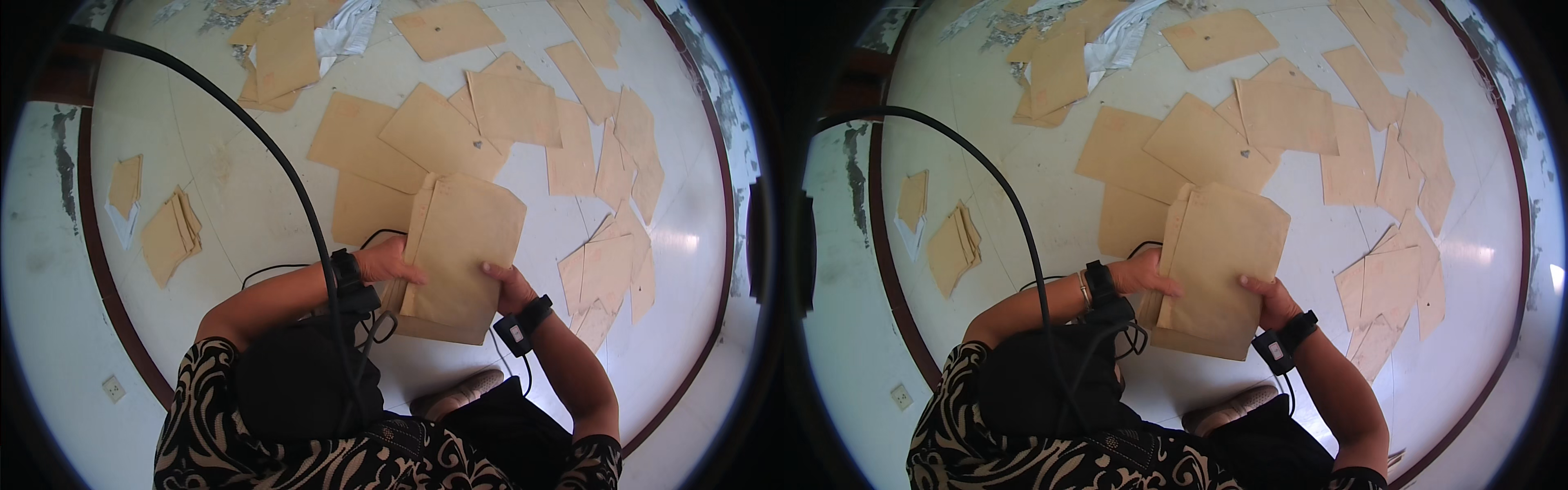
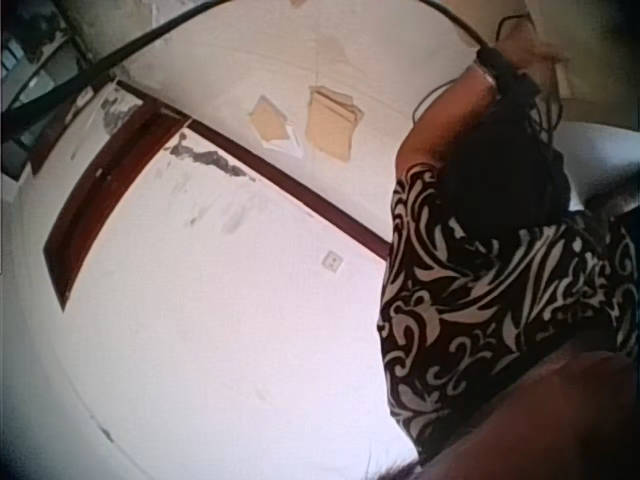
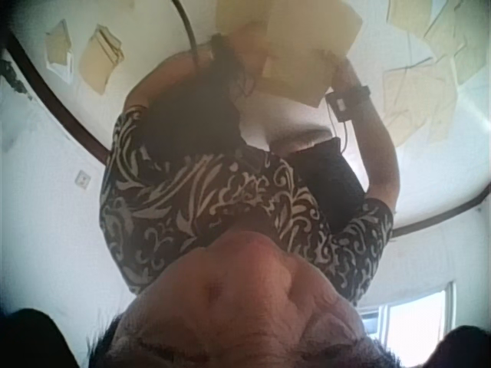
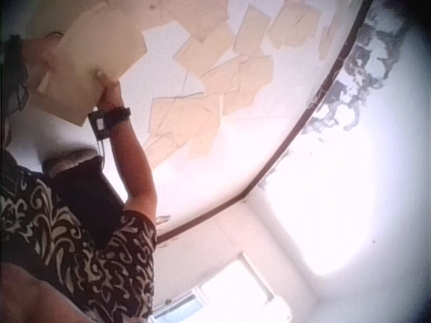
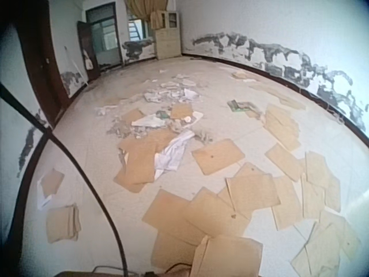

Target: The person is picking up brown envelopes scattered on the floor and stacking them together.

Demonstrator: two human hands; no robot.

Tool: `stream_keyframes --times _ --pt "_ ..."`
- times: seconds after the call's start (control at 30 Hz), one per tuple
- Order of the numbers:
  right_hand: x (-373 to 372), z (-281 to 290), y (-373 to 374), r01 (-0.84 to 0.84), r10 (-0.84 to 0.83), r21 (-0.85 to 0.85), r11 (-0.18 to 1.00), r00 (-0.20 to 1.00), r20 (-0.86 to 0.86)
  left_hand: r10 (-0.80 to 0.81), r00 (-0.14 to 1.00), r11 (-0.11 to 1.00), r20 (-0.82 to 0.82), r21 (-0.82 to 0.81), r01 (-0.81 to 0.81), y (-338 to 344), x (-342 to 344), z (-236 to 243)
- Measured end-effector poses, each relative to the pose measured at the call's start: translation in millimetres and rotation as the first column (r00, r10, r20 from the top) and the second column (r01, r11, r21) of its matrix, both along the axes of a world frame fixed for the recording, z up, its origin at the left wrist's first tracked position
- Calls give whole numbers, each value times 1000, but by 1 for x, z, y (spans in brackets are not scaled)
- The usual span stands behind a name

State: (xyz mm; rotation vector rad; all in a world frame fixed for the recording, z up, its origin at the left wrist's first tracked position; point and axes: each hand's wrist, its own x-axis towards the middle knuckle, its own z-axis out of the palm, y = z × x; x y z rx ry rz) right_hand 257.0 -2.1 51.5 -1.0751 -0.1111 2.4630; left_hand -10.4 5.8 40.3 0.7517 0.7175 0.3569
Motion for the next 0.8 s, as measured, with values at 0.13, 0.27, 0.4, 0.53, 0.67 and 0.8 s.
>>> stream_keyframes --times 0.13,0.27,0.4,0.53,0.67,0.8 --pt "-10 2 -3 -49 29 121 991 986 161 8 1000 987 3 160 -8 -3 13 7" --pt "12 -2 -4 38 -79 126 991 940 332 10 985 995 -174 100 8 20 -5 0" --pt "60 -5 -3 54 -147 203 978 865 480 675 396 622 -622 769 146 67 -89 -24" --pt "87 -16 -13 147 -209 163 976 848 487 684 194 413 -703 593 691 78 -141 -29" --pt "97 -25 -22 142 -203 158 977 846 493 544 97 404 -833 362 840 87 -135 -32" --pt "87 -23 -20 126 -176 134 983 859 480 550 42 340 -834 270 901 88 -144 -49"
